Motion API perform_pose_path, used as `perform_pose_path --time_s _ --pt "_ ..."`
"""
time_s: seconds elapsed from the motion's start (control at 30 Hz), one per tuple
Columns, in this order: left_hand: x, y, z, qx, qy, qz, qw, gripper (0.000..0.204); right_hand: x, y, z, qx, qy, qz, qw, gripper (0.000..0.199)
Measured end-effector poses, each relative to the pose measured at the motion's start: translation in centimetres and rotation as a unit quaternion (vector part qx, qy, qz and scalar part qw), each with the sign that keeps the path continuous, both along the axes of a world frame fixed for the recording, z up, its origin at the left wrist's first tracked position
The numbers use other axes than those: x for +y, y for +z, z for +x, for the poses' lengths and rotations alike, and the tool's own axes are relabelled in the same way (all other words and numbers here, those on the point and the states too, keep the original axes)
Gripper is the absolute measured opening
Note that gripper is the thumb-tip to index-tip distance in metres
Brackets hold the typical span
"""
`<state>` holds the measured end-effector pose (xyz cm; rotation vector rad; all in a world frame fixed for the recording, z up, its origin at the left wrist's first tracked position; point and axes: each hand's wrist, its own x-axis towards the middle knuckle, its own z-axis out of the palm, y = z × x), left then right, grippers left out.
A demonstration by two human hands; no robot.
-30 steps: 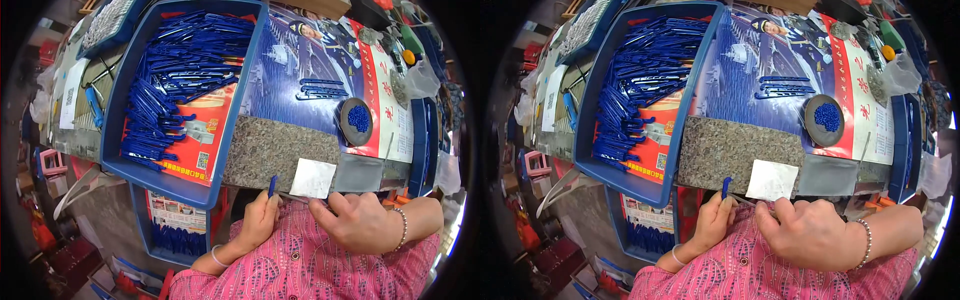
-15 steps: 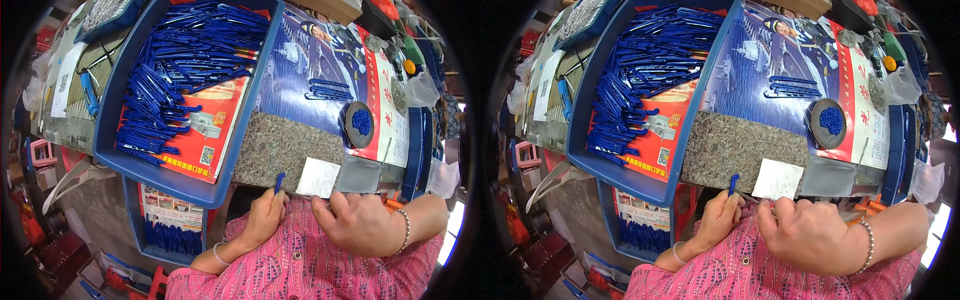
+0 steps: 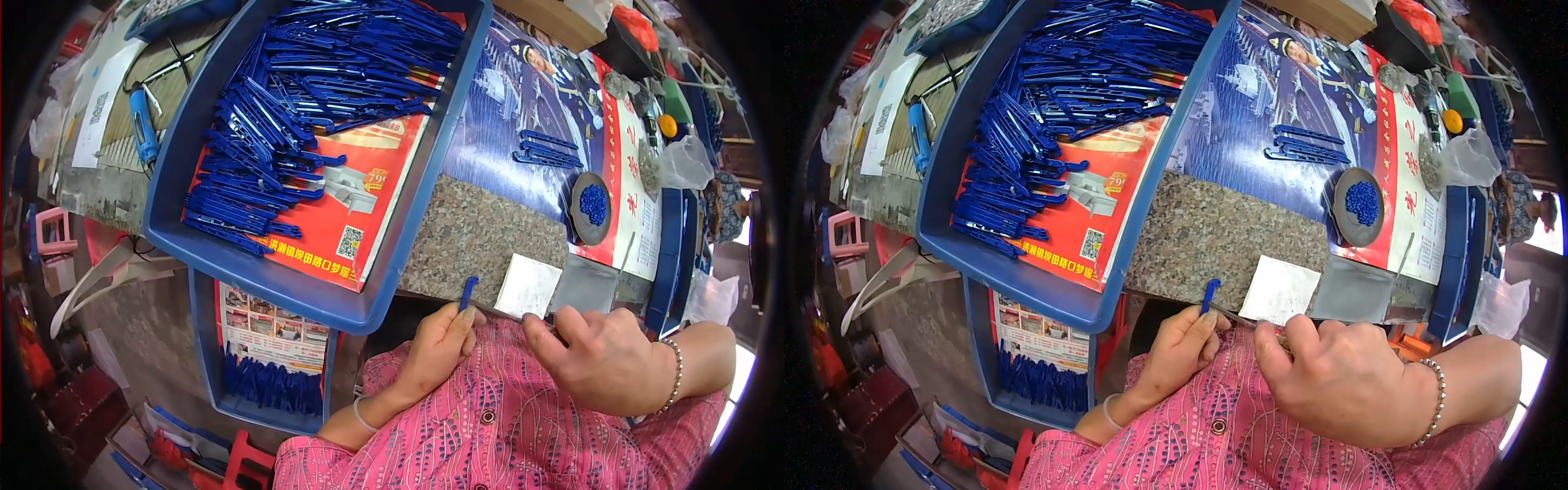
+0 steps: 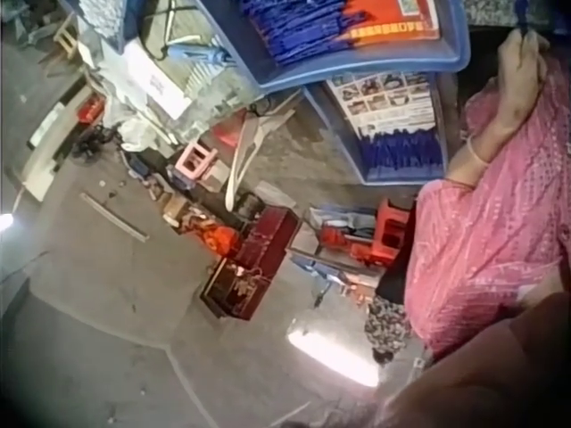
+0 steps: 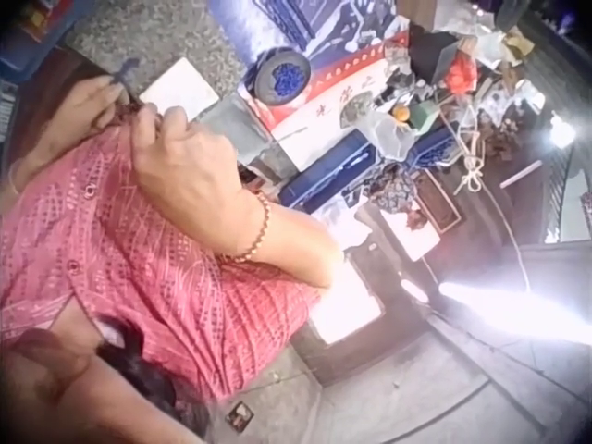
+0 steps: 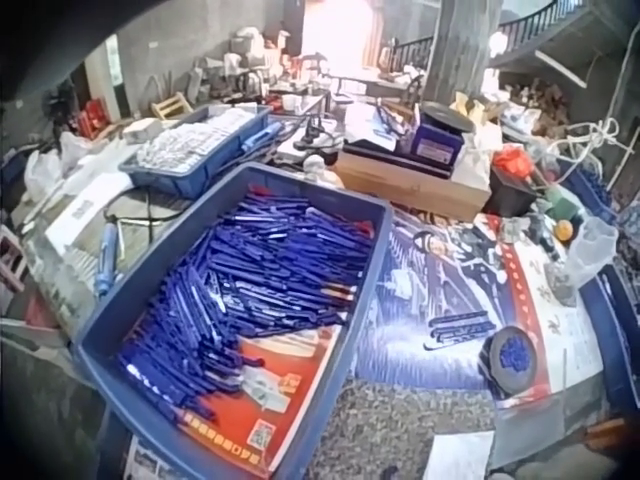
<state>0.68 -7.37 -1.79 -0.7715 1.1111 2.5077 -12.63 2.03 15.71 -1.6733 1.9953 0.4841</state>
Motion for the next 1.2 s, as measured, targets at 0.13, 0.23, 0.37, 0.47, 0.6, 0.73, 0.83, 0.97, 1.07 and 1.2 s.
perform_pose_path --time_s 0.13,0.23,0.37,0.47,0.6,0.73,0.83,0.97,1.07,1.2 --pt "-0.1 0.0 0.0 0.014 -0.001 -0.021 1.0 0.024 -0.1 -0.1 0.5 0.024 0.007 0.0 1.0 0.034" --pt "-0.2 -0.2 0.0 0.006 -0.006 -0.017 1.0 0.025 -0.1 0.0 0.6 0.026 0.013 0.006 1.0 0.034" --pt "-0.1 -0.1 0.1 0.008 0.0 -0.022 1.0 0.025 -0.3 0.2 0.8 0.044 0.028 0.015 0.999 0.035" --pt "0.1 -0.2 0.1 0.022 0.006 -0.041 0.999 0.024 -0.3 0.1 0.8 0.034 0.022 0.009 0.999 0.034" --pt "0.3 0.1 0.0 0.017 0.003 -0.092 0.996 0.024 -0.5 0.0 1.3 0.058 0.028 0.015 0.998 0.034" --pt "0.9 0.2 -0.1 0.023 0.01 -0.187 0.982 0.023 -1.7 0.4 1.6 0.061 0.022 0.026 0.998 0.032" --pt "1.2 0.1 -0.1 0.021 0.014 -0.24 0.971 0.023 -2.1 0.3 2.1 0.071 0.057 0.04 0.995 0.03" --pt "1.7 -0.6 -0.1 0.043 0.034 -0.288 0.956 0.023 -2.5 0.3 2.3 0.072 0.058 0.033 0.995 0.029" --pt "1.9 -0.8 0.1 0.053 0.04 -0.318 0.946 0.023 -2.8 0.4 2.1 0.062 0.059 0.034 0.996 0.03" --pt "2.1 -1.2 0.2 0.064 0.06 -0.324 0.942 0.023 -2.9 0.4 0.3 -0.01 0.023 0.051 0.998 0.03"
